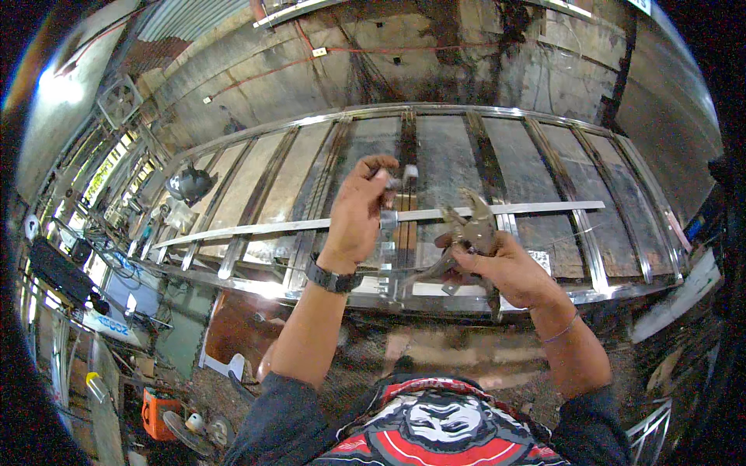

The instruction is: The person uses pliers to bend a thin metal strip into a stepped profile, repeatedly clamping and bending at marked intervals. The person holds the strip with one hand and operates the pliers with the other, creating a series of right-angle bends along the strip.

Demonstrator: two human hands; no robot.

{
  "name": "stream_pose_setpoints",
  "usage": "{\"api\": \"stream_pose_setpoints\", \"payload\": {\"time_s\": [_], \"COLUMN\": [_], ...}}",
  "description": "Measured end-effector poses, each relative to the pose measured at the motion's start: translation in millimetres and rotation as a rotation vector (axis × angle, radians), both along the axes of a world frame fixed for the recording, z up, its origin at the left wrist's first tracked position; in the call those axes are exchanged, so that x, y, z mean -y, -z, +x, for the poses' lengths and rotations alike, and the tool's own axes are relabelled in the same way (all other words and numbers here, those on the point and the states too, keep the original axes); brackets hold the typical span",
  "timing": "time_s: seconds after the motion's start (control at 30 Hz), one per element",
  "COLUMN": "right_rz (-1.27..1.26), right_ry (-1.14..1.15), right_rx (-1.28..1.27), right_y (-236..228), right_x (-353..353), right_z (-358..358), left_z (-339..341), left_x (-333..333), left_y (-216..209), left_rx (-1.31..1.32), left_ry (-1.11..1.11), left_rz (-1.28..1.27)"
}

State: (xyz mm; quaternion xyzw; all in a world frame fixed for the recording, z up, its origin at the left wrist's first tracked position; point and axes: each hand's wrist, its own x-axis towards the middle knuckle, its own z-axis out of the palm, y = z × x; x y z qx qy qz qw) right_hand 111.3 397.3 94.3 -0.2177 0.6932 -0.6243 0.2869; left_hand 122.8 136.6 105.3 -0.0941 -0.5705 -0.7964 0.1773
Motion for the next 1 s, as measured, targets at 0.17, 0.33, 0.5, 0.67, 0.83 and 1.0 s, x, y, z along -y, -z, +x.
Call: {"api": "stream_pose_setpoints", "payload": {"time_s": [0.17,0.33,0.5,0.67,0.83,1.0], "right_rz": [-0.076,-0.12,0.05,0.387,0.745,0.942], "right_ry": [0.122,0.166,0.328,0.377,0.514,0.468], "right_rx": [0.055,0.163,-0.083,-0.495,-0.634,-0.678], "right_y": [9,48,123,170,220,257], "right_x": [16,22,15,11,-20,-70], "right_z": [-8,-16,-39,-42,-70,-120], "left_z": [-30,-55,-60,-57,-49,-55], "left_x": [82,139,161,178,176,167], "left_y": [-13,-30,-42,-33,-36,-52], "left_rx": [-0.096,-0.076,-0.139,-0.192,-0.317,-0.436], "left_ry": [0.212,0.254,0.303,0.211,-0.061,-0.029], "left_rz": [0.348,0.417,0.377,0.253,0.061,0.022]}}
